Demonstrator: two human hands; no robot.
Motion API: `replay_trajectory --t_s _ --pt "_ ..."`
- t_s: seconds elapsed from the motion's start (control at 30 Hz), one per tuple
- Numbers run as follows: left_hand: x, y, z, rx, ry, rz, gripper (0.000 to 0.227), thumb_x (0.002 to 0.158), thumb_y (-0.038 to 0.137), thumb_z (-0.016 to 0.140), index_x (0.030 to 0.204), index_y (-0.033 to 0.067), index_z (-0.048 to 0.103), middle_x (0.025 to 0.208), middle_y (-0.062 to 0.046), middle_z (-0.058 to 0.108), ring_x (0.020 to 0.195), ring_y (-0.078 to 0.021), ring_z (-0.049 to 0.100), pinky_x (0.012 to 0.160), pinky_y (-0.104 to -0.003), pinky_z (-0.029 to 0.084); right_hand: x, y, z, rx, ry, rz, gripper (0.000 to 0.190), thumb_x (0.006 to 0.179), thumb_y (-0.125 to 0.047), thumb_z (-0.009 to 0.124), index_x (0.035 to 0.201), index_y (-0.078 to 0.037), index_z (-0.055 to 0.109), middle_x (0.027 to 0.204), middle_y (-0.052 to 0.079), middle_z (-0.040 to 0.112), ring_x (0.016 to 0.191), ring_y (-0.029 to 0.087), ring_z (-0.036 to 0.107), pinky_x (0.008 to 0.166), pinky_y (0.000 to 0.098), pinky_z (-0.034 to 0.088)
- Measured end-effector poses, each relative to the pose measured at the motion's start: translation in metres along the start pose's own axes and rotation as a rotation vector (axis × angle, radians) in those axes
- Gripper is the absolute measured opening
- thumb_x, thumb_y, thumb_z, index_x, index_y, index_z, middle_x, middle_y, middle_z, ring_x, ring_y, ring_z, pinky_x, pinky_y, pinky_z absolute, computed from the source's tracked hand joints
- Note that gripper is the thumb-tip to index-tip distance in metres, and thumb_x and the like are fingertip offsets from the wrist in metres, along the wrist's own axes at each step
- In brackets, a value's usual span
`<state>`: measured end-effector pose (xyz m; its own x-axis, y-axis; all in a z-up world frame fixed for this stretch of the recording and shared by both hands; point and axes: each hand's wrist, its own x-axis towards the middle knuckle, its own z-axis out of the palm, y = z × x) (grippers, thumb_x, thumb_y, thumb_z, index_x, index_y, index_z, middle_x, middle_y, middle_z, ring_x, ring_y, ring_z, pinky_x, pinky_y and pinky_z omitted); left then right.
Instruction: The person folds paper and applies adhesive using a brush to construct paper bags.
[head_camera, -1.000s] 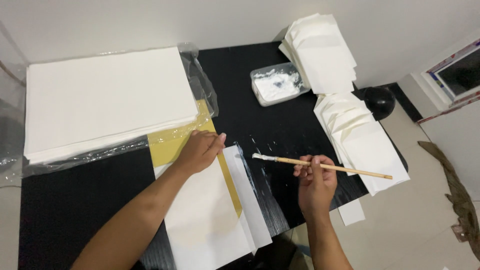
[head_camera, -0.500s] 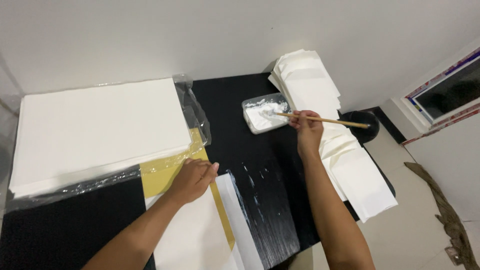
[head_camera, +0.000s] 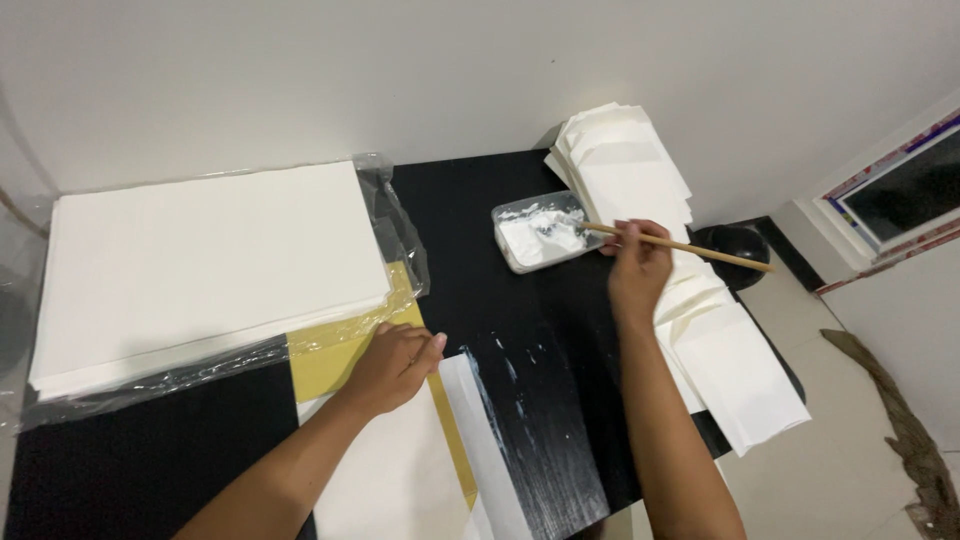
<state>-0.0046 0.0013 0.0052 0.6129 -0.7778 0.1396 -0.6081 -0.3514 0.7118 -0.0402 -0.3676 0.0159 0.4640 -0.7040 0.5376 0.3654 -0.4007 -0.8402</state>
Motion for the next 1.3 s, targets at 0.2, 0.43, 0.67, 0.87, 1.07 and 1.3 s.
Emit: replay_trajectory --t_s 0.2,0.43,0.67,0.87,1.07,1.3 --pt "-0.004 0.007 0.001 0.024 0.062 0.064 0.065 0.111 0.044 0.037 0.07 0.0117 0.075 0.075 -0.008 0.077 0.085 -0.0322 0.072 0.088 -0.042 0.043 -0.089 -0.102 -0.027 -0.049 -0.117 -0.019 0.015 0.114 -0.014 0.052 0.103 -0.003 0.05 0.081 0.018 0.067 0.057 0.023 0.068 0.051 0.0294 0.057" --pt "-0.001 -0.014 0.022 -0.086 0.075 -0.006 0.061 0.104 0.045 0.045 0.07 0.0162 0.086 0.067 0.004 0.079 0.079 -0.0125 0.068 0.102 -0.043 0.035 -0.208 -0.137 -0.065 0.006 -0.588 -0.002 0.009 0.109 -0.016 0.047 0.111 -0.008 0.05 0.11 0.019 0.071 0.094 0.027 0.077 0.075 0.0316 0.068" --pt "0.0 -0.01 0.021 -0.085 0.067 -0.107 0.063 0.103 0.048 0.044 0.07 0.0151 0.087 0.068 0.001 0.078 0.081 -0.0135 0.068 0.106 -0.045 0.036 -0.245 -0.132 -0.07 -0.1 -0.586 -0.062 0.014 0.108 -0.021 0.047 0.11 -0.007 0.05 0.109 0.021 0.07 0.085 0.024 0.076 0.072 0.0293 0.065" --pt "0.0 -0.008 0.021 -0.098 0.068 -0.111 0.067 0.103 0.051 0.04 0.072 0.014 0.086 0.075 0.002 0.08 0.081 -0.0128 0.069 0.107 -0.045 0.037 -0.247 -0.152 -0.073 -0.203 -0.623 -0.01 0.02 0.108 -0.027 0.046 0.107 -0.008 0.053 0.106 0.017 0.071 0.084 0.021 0.074 0.072 0.0297 0.063" --pt "0.0 -0.005 0.018 -0.095 0.054 -0.142 0.067 0.104 0.048 0.039 0.072 0.0126 0.086 0.079 0.001 0.082 0.084 -0.0136 0.072 0.109 -0.046 0.037 -0.254 -0.169 -0.082 -0.155 -0.556 0.061 0.017 0.107 -0.021 0.045 0.11 -0.006 0.052 0.109 0.02 0.072 0.087 0.022 0.073 0.077 0.0298 0.063" --pt "-0.004 -0.003 0.019 -0.126 0.062 -0.134 0.069 0.104 0.049 0.037 0.071 0.0117 0.085 0.079 0.0 0.082 0.083 -0.0142 0.074 0.111 -0.046 0.036 -0.237 -0.183 -0.071 -0.033 -0.595 0.098 0.019 0.107 -0.016 0.045 0.108 -0.002 0.057 0.118 0.023 0.064 0.105 0.03 0.07 0.09 0.0388 0.064"
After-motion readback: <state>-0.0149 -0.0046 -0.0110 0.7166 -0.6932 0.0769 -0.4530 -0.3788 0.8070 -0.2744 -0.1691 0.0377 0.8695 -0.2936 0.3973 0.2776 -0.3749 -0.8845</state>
